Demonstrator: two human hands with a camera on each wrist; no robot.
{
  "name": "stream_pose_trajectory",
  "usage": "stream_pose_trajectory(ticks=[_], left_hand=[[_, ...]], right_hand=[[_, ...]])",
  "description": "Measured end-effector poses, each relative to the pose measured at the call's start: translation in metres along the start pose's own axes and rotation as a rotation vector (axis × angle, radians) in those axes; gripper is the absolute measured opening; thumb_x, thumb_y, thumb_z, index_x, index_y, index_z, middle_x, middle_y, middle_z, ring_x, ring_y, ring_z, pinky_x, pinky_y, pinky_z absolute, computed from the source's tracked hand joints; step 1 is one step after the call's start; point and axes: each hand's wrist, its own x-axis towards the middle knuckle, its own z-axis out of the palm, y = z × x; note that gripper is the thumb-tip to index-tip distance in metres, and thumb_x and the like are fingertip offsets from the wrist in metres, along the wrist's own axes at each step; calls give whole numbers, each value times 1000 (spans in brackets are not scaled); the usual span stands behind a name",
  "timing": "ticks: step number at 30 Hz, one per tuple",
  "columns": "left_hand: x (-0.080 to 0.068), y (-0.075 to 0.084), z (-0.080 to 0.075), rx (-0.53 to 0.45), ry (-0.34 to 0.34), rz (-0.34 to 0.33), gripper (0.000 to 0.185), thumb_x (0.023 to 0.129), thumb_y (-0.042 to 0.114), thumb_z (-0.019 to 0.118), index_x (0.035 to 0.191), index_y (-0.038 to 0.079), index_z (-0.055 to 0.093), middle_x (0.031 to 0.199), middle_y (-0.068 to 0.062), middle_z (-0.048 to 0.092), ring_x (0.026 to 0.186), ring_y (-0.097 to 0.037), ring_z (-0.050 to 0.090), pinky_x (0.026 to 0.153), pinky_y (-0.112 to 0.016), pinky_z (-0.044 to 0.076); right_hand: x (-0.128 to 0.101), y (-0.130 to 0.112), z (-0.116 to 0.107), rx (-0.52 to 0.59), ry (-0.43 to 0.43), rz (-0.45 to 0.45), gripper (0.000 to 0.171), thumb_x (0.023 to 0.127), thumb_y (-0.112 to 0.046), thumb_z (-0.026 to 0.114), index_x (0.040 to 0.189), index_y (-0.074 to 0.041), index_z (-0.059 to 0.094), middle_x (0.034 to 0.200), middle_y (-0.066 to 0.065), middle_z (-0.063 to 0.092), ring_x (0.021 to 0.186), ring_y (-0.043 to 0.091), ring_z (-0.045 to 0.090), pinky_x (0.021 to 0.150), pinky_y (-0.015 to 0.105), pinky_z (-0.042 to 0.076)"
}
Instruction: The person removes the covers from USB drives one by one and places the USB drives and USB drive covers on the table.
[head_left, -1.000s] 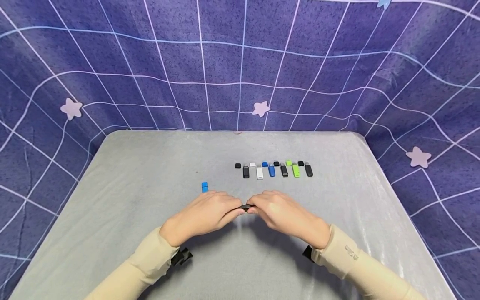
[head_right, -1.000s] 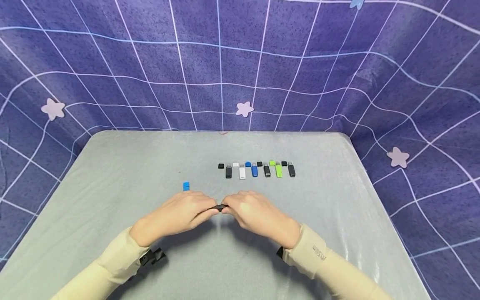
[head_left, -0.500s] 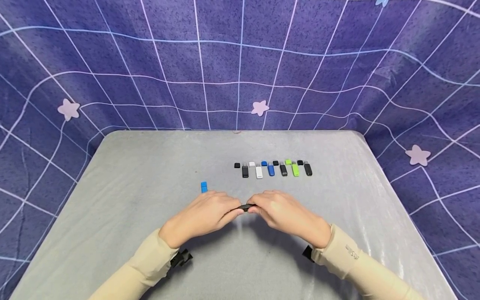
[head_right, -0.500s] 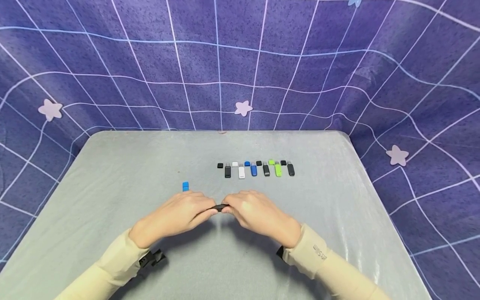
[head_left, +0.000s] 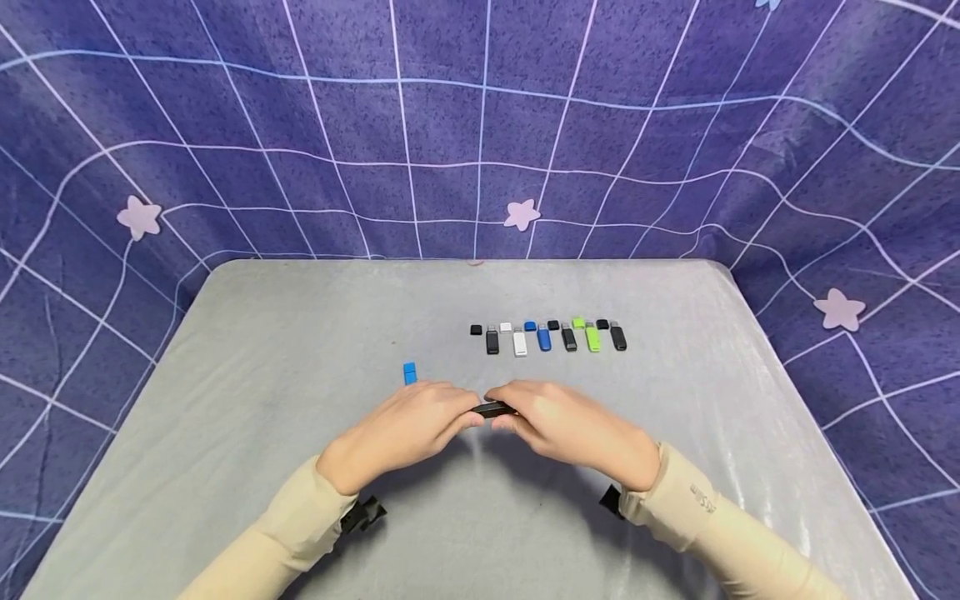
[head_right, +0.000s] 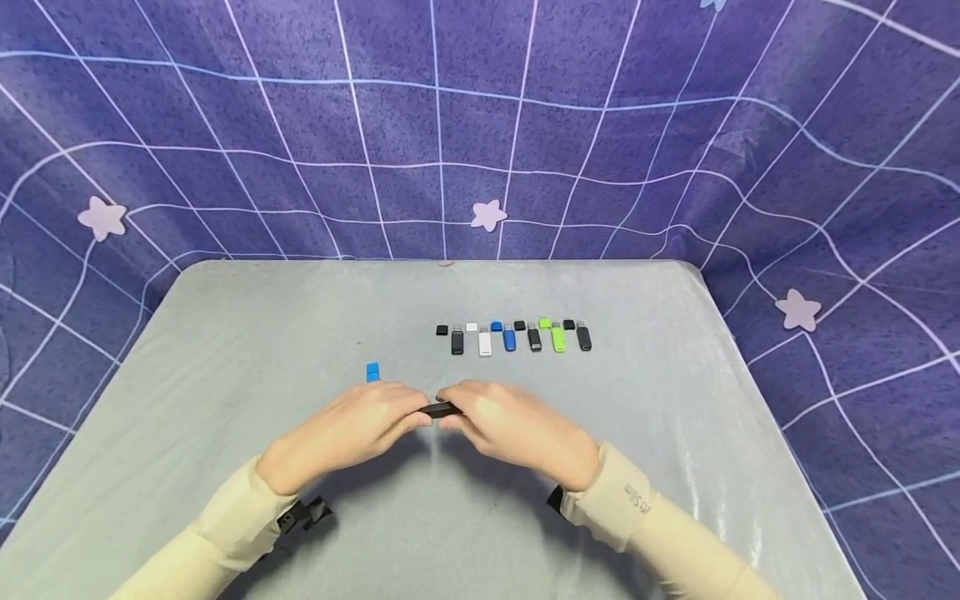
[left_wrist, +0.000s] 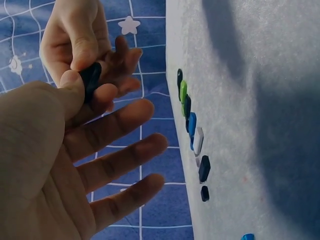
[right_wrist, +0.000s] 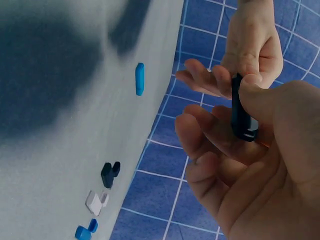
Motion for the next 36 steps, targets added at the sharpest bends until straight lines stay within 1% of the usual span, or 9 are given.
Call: stream_pose_trajectory(ticks=[3, 7, 14, 18, 22, 25, 29, 33, 36], left_hand=[[-1, -1, 0, -9, 3, 10, 25, 105, 33, 59, 84, 21, 54, 69, 11, 43, 64, -6, 42, 68, -28, 45], [-1, -1, -1, -11, -12, 9, 27, 105, 32, 61, 81, 21, 53, 68, 11, 42, 63, -5, 42, 68, -30, 46], [3, 2, -4, -41, -43, -23, 21, 104, 40, 60, 92, 23, 64, 76, 16, 55, 66, -2, 48, 67, -28, 48], [5, 5, -5, -27, -42, -22, 25, 105, 41, 57, 86, 24, 62, 74, 15, 54, 66, -3, 48, 69, -29, 49], [7, 6, -5, -9, -32, -21, 30, 106, 40, 57, 80, 24, 56, 69, 13, 49, 63, -5, 45, 68, -30, 47], [8, 6, -4, -1, -24, -22, 32, 106, 40, 56, 78, 25, 53, 68, 13, 46, 62, -5, 43, 67, -30, 46], [8, 7, -2, 13, 12, -23, 34, 107, 43, 52, 79, 25, 55, 66, 14, 46, 60, -5, 44, 68, -31, 48], [8, 8, 1, 32, 56, -9, 36, 107, 45, 51, 78, 24, 56, 63, 15, 45, 58, -5, 43, 66, -32, 49], [7, 8, 2, 37, 51, 3, 37, 107, 45, 52, 76, 24, 54, 63, 14, 44, 58, -4, 42, 65, -32, 48]], right_hand=[[1, -1, 0, 3, -18, 12, 23, 102, -21, 65, 119, -6, 69, 99, -1, 73, 84, 6, 67, 79, 22, 58], [2, -4, -1, 17, -44, 34, 16, 104, -20, 62, 112, -9, 71, 93, -5, 73, 81, 3, 65, 78, 20, 57], [2, -5, -1, 32, -44, 43, 12, 104, -19, 61, 98, -11, 68, 79, -5, 64, 66, 0, 51, 64, 16, 50], [3, -7, -1, 8, -34, 32, 15, 105, -22, 60, 99, -11, 69, 81, -7, 65, 68, 0, 55, 67, 16, 53], [3, -8, -2, -6, -23, 32, 17, 105, -20, 61, 106, -8, 72, 89, -2, 72, 77, 5, 68, 76, 18, 57], [2, -9, -4, -20, -14, 31, 18, 104, -18, 62, 110, -5, 72, 94, 1, 74, 84, 11, 73, 80, 21, 59], [3, -10, -5, -39, -3, 23, 15, 104, -16, 62, 108, -6, 72, 91, 0, 73, 79, 8, 70, 77, 20, 58], [3, -11, -6, -53, 2, 19, 13, 103, -17, 63, 103, -8, 72, 84, -3, 70, 72, 4, 63, 72, 18, 57], [3, -12, -7, -43, -18, 18, 15, 104, -20, 63, 100, -10, 72, 82, -4, 69, 69, 2, 60, 69, 17, 55]])
